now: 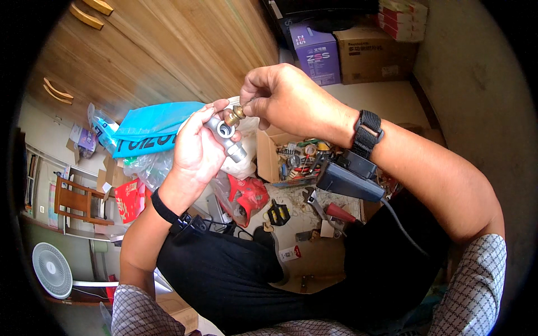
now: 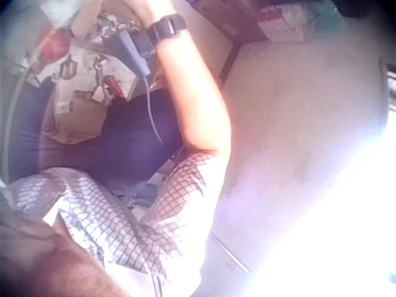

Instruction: The person sorts through various metal nuts, bolts, and small components in cardboard boxes and fits a brass piece into a metal valve body.

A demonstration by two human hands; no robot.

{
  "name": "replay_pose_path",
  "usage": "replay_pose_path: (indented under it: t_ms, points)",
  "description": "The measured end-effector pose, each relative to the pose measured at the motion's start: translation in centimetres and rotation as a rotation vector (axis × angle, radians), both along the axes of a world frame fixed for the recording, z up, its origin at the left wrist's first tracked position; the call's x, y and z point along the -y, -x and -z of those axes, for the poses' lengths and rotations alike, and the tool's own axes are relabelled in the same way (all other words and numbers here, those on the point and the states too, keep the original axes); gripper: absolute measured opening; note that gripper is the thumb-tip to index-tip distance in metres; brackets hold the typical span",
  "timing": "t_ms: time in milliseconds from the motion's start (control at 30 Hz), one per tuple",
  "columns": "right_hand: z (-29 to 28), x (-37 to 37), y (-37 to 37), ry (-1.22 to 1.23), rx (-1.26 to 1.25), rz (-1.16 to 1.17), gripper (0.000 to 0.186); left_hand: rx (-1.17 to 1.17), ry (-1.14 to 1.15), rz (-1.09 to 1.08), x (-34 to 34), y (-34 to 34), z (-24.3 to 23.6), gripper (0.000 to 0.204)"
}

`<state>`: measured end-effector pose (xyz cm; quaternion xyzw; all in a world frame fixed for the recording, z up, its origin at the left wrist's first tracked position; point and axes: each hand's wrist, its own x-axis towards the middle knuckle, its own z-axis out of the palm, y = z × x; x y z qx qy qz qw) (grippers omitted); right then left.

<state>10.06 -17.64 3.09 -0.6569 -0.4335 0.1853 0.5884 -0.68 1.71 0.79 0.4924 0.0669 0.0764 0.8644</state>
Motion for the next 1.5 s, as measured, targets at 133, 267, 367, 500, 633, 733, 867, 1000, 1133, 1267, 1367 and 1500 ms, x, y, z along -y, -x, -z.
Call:
replay_pose_path:
  t_ms: [133, 267, 367, 500, 633, 733, 867, 1000, 1133, 1267, 1367, 1500]
  points:
    - [0.3, -0.1, -0.3, 0.007, -0.061, -0.030, 0.007, -0.020, -0.004, -0.021, 0.3, -0.1, -0.1, 0.026]
    - [0.0, 0.2, -0.1, 0.044, -0.132, -0.021, 0.008, -0.007, 0.026, 0.006, 0.1, -0.2, -0.1, 0.025]
    - [-0.4, 0.3, 0.2, 0.062, -0.169, -0.021, 0.008, -0.007, 0.029, 0.010, 0.2, -0.2, -0.1, 0.025]
    - [-0.6, 0.3, 0.3, 0.075, -0.224, -0.028, 0.008, 0.018, 0.039, 0.064, -0.1, -0.2, 0.2, 0.025]
    - [0.3, 0.4, -0.5, 0.099, -0.411, -0.071, 0.009, 0.006, 0.035, 0.071, 0.4, -0.1, -0.2, 0.026]
    - [1.3, 0.1, -0.9, 0.086, -0.536, -0.107, 0.012, -0.003, 0.028, 0.042, 0.9, -0.1, -0.5, 0.026]
    - [2.1, -0.4, -1.2, 0.086, -0.602, -0.109, 0.016, -0.008, 0.040, 0.050, 1.3, 0.0, -0.6, 0.025]
    - [2.0, -0.7, -0.9, 0.106, -0.646, -0.090, 0.017, 0.004, 0.063, 0.093, 1.4, 0.0, -0.4, 0.025]
    - [2.3, -1.0, -0.7, 0.095, -0.695, -0.109, 0.018, -0.011, 0.084, 0.099, 1.4, 0.0, -0.2, 0.026]
    - [2.6, -0.9, -0.9, 0.088, -0.721, -0.124, 0.018, -0.021, 0.081, 0.102, 1.5, -0.1, -0.2, 0.026]
    - [2.6, -1.1, -0.9, 0.082, -0.727, -0.137, 0.018, -0.021, 0.088, 0.100, 1.3, -0.1, 0.0, 0.027]
    - [2.3, -1.0, -1.2, 0.089, -0.676, -0.161, 0.020, -0.015, 0.098, 0.119, 1.0, -0.1, 0.1, 0.027]
